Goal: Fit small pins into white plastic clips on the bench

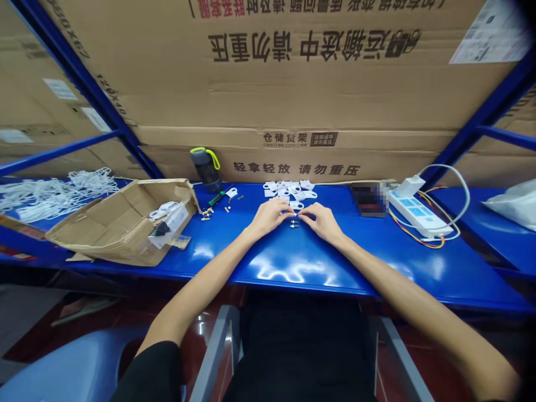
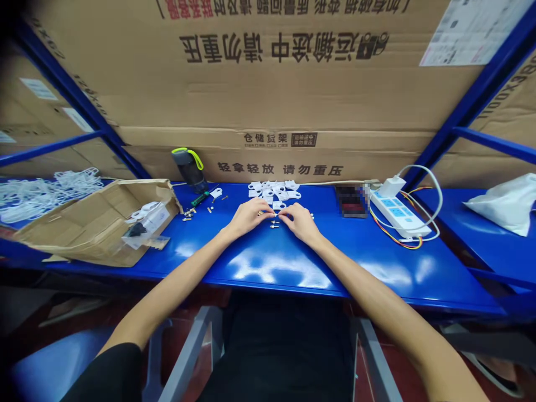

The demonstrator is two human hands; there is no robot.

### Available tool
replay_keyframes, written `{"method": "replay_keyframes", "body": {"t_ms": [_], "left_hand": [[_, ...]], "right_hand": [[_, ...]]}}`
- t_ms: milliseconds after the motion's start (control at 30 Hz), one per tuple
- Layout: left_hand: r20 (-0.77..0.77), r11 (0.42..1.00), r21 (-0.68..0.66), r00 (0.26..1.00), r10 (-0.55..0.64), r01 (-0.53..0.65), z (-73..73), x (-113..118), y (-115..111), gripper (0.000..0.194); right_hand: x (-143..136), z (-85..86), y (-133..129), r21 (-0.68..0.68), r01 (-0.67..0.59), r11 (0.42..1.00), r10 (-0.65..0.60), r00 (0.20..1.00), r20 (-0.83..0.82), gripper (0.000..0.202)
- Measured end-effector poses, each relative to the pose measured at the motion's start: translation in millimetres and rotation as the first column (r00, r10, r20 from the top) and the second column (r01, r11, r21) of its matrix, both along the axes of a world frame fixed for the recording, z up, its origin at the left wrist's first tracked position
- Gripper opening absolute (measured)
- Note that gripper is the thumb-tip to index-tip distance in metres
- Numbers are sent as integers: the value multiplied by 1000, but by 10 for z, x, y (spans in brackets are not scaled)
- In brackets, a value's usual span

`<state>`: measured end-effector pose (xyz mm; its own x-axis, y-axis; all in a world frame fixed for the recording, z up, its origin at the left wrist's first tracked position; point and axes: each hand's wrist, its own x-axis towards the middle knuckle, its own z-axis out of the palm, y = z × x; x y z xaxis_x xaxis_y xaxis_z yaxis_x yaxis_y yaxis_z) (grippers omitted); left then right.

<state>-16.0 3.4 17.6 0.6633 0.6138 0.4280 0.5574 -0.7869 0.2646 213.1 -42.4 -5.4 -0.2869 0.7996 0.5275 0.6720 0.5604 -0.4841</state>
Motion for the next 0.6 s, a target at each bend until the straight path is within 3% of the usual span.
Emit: {"method": "replay_keyframes", "body": {"t_ms": [167,400,600], "left_hand": [[-100,1000,-16,995,20,-22,-27,-11,37,22],[-102,998,-64,995,-3,-4,-65,-28,98,20],[-113,995,-96,994,-11,0,-60,-36,113,20]], "right_hand": [[65,70,3,54,64,996,-65,998,17,30],[419,180,31,110,254,961,-252,967,-33,28],[571,115,92,68,310,948,-316,940,126,27]]}}
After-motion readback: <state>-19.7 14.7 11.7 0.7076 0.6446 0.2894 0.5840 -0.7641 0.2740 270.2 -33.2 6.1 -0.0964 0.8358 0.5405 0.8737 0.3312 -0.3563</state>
